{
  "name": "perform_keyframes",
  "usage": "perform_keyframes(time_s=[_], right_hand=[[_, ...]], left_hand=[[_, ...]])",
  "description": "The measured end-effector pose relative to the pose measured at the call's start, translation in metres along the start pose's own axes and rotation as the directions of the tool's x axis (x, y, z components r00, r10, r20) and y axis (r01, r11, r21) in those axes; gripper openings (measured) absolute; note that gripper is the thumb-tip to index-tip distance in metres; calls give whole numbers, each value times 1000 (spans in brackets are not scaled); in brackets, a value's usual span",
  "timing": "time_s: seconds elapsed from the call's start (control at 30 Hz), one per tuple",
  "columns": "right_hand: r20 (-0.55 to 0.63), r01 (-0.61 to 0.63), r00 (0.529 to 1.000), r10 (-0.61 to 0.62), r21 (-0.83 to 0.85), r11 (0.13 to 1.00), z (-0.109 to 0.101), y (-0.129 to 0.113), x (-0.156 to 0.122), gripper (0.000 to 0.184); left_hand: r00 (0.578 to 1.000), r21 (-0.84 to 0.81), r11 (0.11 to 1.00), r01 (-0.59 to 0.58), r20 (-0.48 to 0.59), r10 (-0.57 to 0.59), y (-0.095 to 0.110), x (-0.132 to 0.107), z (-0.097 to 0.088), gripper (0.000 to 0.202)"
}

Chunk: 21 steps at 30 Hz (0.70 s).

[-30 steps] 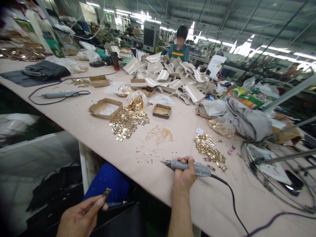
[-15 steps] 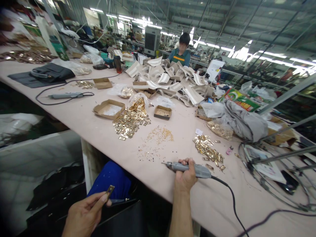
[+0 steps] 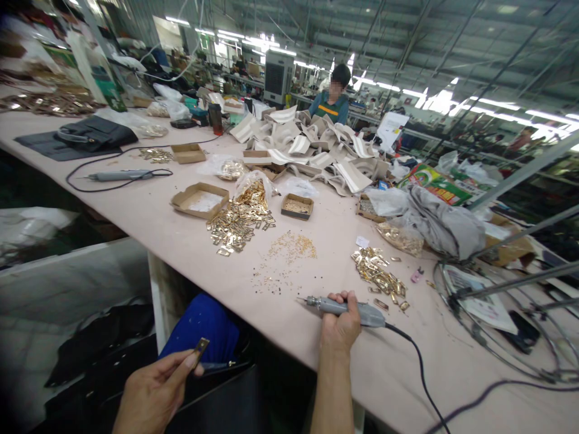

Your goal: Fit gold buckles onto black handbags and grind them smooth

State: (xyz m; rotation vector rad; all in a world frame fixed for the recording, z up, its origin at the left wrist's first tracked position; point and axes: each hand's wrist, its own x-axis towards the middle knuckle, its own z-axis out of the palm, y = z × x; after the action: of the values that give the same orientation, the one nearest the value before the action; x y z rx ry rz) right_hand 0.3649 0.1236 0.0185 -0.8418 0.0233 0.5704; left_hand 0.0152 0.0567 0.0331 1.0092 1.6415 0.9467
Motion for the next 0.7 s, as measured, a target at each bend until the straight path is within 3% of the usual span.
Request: perform_keyframes(time_s=[0.27, 0.7], right_hand=[[30, -22, 999, 21, 20, 1000, -4, -5, 2, 32], [52, -22, 998, 23, -12, 1000, 0, 1, -3, 33]], left_hand=[[1000, -26, 1000, 17, -21, -18, 9, -4, 4, 61], [999, -24, 999, 37, 18, -37, 4, -2, 3, 64]])
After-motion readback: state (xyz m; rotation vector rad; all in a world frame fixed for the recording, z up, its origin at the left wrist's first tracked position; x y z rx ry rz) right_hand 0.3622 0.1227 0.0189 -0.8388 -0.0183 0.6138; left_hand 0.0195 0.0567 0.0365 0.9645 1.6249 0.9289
